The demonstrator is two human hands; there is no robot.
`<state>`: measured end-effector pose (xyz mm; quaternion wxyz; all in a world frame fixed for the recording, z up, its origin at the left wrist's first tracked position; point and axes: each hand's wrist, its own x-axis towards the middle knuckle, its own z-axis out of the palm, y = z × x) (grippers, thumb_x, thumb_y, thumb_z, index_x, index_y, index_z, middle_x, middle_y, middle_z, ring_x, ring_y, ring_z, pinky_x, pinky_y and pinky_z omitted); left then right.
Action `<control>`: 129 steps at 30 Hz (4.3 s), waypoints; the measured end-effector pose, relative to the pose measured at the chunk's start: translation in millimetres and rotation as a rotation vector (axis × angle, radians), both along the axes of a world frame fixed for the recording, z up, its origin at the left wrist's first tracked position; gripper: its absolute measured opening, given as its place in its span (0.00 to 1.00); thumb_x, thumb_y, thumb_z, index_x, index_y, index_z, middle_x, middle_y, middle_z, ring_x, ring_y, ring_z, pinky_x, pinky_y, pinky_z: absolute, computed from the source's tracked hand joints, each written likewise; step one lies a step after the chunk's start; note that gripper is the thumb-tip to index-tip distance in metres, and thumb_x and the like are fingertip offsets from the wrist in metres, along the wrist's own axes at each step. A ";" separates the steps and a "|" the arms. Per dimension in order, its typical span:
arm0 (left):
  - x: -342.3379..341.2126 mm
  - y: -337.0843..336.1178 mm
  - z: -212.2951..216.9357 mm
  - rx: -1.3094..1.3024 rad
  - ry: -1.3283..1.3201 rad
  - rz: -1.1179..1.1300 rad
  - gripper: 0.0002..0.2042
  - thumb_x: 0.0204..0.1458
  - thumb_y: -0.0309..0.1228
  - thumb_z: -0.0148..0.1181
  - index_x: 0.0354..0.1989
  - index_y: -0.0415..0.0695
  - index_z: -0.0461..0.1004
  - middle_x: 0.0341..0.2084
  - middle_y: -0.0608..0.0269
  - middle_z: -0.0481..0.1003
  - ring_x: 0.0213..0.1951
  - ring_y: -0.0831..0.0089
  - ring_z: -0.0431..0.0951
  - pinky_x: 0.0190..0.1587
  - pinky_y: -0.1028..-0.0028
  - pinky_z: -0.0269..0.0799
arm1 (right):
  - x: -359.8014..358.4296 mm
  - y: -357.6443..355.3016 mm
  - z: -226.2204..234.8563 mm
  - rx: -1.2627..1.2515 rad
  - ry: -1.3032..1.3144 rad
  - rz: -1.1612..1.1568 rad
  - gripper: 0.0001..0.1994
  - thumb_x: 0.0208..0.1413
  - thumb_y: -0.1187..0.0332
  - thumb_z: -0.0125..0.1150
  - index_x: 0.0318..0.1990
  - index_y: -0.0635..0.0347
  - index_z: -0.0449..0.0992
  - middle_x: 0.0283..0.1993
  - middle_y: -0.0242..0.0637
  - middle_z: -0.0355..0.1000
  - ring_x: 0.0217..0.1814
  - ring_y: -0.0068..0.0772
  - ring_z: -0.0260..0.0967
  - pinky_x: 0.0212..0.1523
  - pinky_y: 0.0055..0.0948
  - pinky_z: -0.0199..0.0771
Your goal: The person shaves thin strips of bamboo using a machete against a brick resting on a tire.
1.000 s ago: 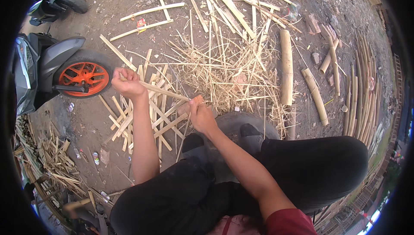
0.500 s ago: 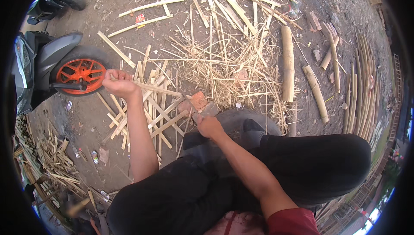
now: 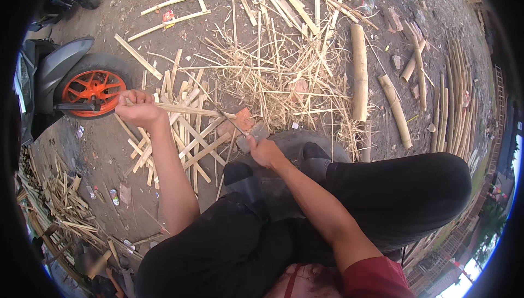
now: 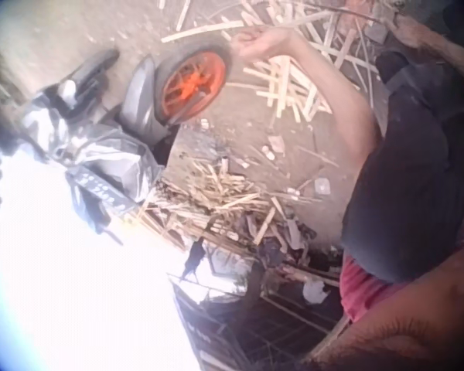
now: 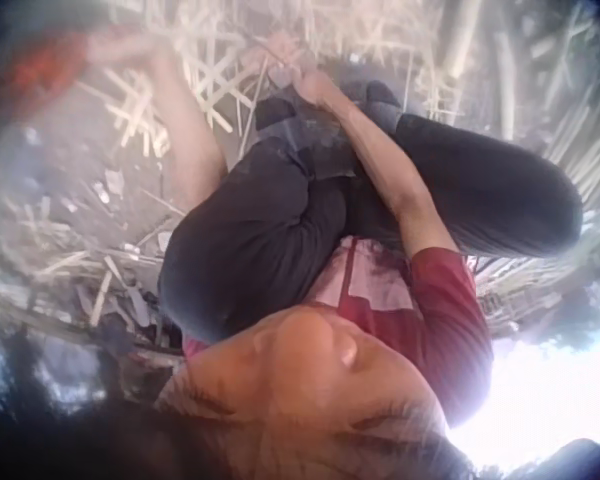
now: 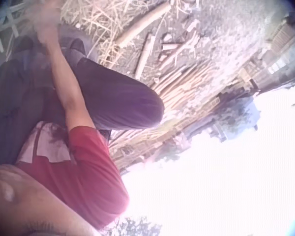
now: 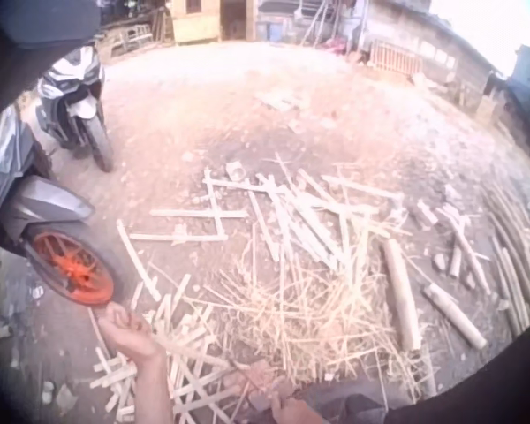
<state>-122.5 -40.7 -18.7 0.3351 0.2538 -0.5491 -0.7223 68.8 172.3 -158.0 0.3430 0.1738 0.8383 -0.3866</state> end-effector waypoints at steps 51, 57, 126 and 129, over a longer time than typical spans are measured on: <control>13.5 -12.5 -1.4 -0.089 -0.093 0.126 0.15 0.54 0.41 0.39 0.18 0.50 0.50 0.16 0.69 0.52 0.18 0.78 0.50 0.19 0.76 0.41 | 18.5 -4.4 2.4 0.102 0.008 0.085 0.39 0.66 0.40 0.38 0.32 0.77 0.78 0.33 0.72 0.72 0.43 0.70 0.73 0.49 0.55 0.71; 16.3 -18.2 0.1 -0.068 -0.081 0.168 0.16 0.54 0.41 0.39 0.17 0.49 0.50 0.16 0.68 0.51 0.18 0.77 0.51 0.19 0.77 0.42 | -63.4 -22.6 89.7 -0.098 -0.043 0.124 0.36 0.67 0.44 0.36 0.46 0.75 0.77 0.46 0.70 0.73 0.54 0.68 0.71 0.60 0.51 0.68; 4.1 14.4 0.8 -0.078 -0.036 -0.085 0.15 0.53 0.39 0.39 0.18 0.49 0.51 0.14 0.69 0.53 0.17 0.80 0.50 0.18 0.78 0.40 | -48.6 -1.7 93.2 -0.279 -0.107 -0.390 0.30 0.67 0.42 0.43 0.29 0.66 0.68 0.17 0.34 0.64 0.13 0.25 0.62 0.15 0.30 0.63; -3.3 12.3 0.6 -0.106 -0.038 -0.144 0.15 0.54 0.39 0.39 0.17 0.48 0.51 0.14 0.69 0.52 0.17 0.80 0.50 0.18 0.78 0.41 | -48.1 -2.3 95.7 -0.277 -0.077 -0.372 0.30 0.67 0.42 0.43 0.28 0.66 0.68 0.16 0.35 0.64 0.13 0.26 0.62 0.16 0.31 0.63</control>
